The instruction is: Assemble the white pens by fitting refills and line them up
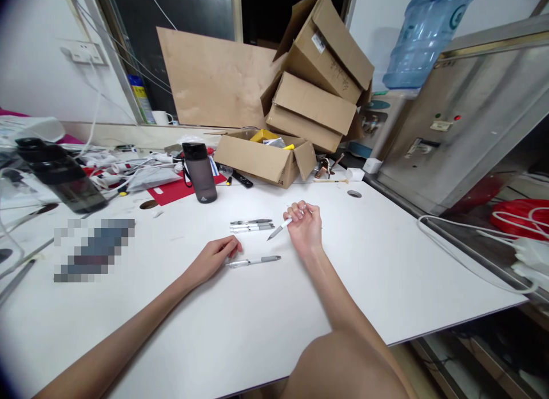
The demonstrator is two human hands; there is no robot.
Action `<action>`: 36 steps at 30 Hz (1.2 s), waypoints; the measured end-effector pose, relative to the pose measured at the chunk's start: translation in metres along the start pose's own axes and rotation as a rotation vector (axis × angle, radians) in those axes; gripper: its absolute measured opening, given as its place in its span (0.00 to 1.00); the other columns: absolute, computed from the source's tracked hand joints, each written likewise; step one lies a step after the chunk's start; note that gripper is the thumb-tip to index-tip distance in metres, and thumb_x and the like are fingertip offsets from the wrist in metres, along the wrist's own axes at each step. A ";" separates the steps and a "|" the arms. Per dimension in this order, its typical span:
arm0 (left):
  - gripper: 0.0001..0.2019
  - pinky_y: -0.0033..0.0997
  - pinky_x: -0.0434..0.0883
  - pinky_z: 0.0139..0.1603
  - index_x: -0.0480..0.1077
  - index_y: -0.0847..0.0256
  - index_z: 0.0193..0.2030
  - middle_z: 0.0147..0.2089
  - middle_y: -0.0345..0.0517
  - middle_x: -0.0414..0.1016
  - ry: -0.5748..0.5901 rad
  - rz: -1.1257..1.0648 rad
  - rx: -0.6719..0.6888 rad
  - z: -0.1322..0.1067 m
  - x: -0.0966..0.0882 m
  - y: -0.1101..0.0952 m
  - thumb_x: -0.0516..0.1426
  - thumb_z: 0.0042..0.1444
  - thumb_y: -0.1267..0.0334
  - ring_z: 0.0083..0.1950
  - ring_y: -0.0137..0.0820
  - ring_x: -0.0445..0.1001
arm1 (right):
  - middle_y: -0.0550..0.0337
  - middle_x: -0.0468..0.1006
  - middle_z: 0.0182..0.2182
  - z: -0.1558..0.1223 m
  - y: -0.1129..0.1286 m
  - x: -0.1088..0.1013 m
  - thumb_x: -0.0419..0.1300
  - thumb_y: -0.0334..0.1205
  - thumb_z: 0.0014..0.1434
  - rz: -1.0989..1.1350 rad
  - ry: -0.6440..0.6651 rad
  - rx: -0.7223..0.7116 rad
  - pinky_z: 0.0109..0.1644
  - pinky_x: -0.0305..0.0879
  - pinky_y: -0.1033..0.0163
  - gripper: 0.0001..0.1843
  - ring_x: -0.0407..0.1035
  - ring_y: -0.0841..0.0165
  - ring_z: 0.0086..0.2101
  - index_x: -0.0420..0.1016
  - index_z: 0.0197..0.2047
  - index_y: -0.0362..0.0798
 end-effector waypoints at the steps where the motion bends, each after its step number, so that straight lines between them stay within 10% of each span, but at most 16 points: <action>1: 0.21 0.30 0.60 0.34 0.74 0.58 0.35 0.29 0.38 0.68 0.001 0.003 0.001 0.000 0.000 0.000 0.46 0.70 0.51 0.31 0.32 0.64 | 0.69 0.51 0.22 0.000 0.001 0.000 0.53 0.35 0.61 -0.005 -0.001 -0.004 0.31 0.66 0.66 0.13 0.54 0.72 0.22 0.53 0.28 0.51; 23: 0.21 0.29 0.59 0.34 0.73 0.57 0.35 0.29 0.37 0.67 -0.006 0.002 0.012 0.001 0.001 0.002 0.46 0.70 0.50 0.31 0.31 0.63 | 0.67 0.61 0.24 -0.003 0.002 0.002 0.54 0.37 0.60 -0.133 0.030 0.011 0.34 0.68 0.63 0.02 0.59 0.71 0.24 0.67 0.36 0.51; 36: 0.12 0.32 0.68 0.43 0.71 0.56 0.52 0.47 0.46 0.77 -0.102 -0.123 0.131 -0.002 0.000 -0.020 0.52 0.68 0.56 0.45 0.36 0.74 | 0.62 0.80 0.40 -0.024 -0.025 0.006 0.62 0.38 0.65 -1.313 0.540 -0.164 0.38 0.61 0.64 0.09 0.68 0.67 0.36 0.80 0.48 0.56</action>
Point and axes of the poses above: each hand's wrist, its own z-axis towards the middle knuckle, its own x-axis out of the palm, y = z × x, the point moved 4 cm from there along z, towards the middle knuckle
